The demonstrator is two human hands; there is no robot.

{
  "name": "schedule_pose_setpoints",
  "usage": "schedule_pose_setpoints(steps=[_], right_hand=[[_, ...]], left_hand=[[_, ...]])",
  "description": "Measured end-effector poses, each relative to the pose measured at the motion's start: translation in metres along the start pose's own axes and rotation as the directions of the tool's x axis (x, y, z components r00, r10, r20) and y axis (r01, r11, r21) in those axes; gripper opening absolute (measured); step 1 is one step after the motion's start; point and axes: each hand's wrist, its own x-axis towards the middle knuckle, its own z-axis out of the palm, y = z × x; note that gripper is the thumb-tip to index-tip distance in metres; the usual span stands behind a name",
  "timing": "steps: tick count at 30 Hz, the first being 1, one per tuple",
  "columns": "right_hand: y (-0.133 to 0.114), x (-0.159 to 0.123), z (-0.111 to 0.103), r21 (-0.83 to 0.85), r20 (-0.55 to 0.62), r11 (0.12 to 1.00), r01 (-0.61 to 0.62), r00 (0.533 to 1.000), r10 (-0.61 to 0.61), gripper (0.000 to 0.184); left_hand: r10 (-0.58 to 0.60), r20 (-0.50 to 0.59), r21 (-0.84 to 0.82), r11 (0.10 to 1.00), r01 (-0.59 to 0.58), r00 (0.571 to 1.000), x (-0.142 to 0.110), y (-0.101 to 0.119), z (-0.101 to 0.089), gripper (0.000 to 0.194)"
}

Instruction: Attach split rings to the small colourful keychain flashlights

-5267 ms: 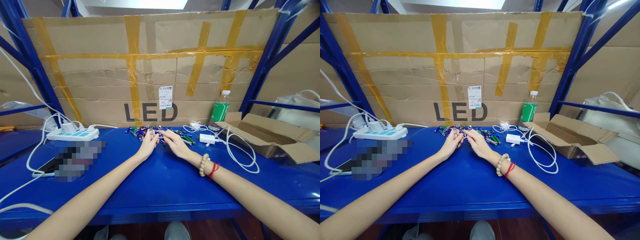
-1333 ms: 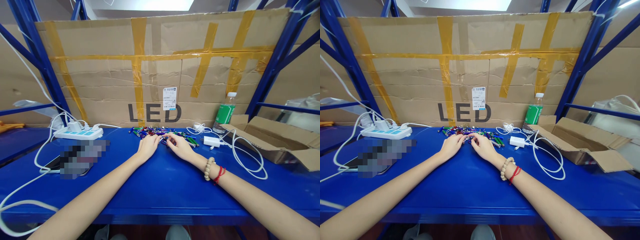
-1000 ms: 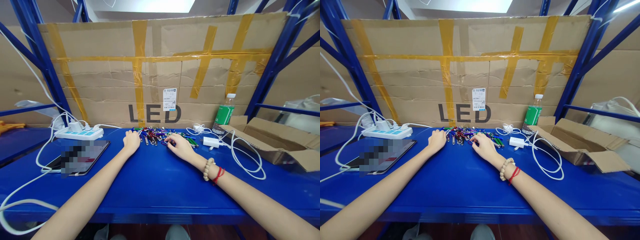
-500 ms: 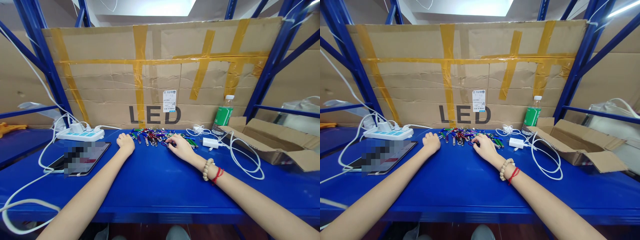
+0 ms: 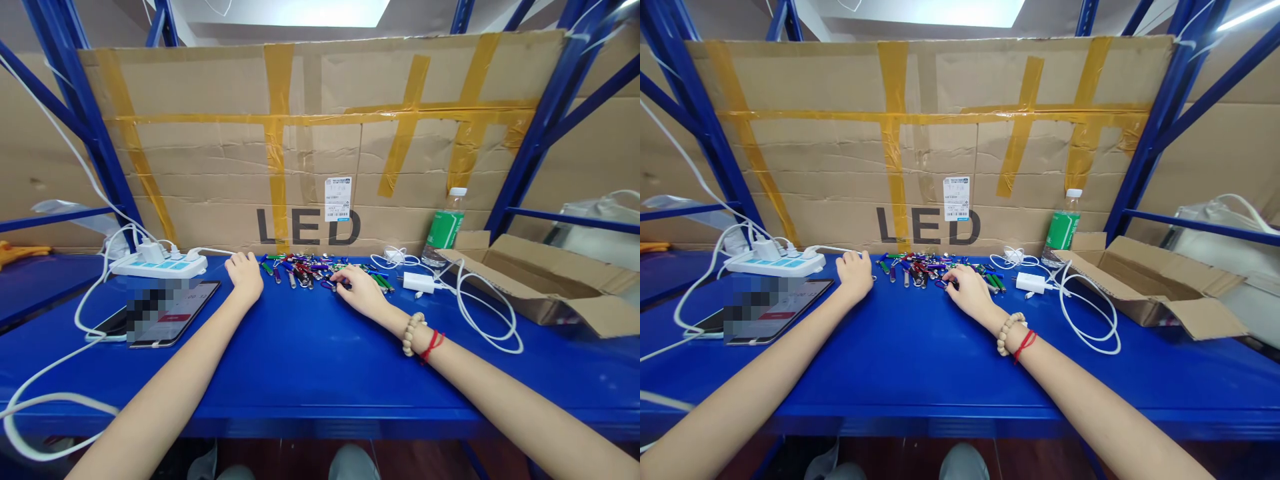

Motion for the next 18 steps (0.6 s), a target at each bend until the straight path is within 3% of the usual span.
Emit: schedule_pose_setpoints(steps=[8,11,14,18], right_hand=[[-0.003,0.0,-0.002,-0.007,0.007,1.0,-0.008,1.0,0.008,0.017],[-0.002,0.0,-0.002,-0.025,0.019,1.0,-0.011,1.0,0.011,0.017],[-0.002,-0.001,-0.001,-0.036,0.055,0.999,-0.005,0.998,0.007,0.018],[-0.003,-0.003,-0.002,-0.036,0.135,0.998,0.044,0.99,-0.039,0.023]], left_hand=[[-0.001,0.03,-0.153,0.988,0.005,1.0,0.006,-0.004,0.007,0.034],[0.124,-0.019,-0.224,0.967,-0.125,0.992,0.007,-0.003,0.01,0.036],[0.312,0.012,-0.205,0.931,-0.303,0.95,0.006,-0.001,0.014,0.042],[0.381,0.073,-0.136,0.919,-0.369,0.922,0.003,0.001,0.017,0.043]])
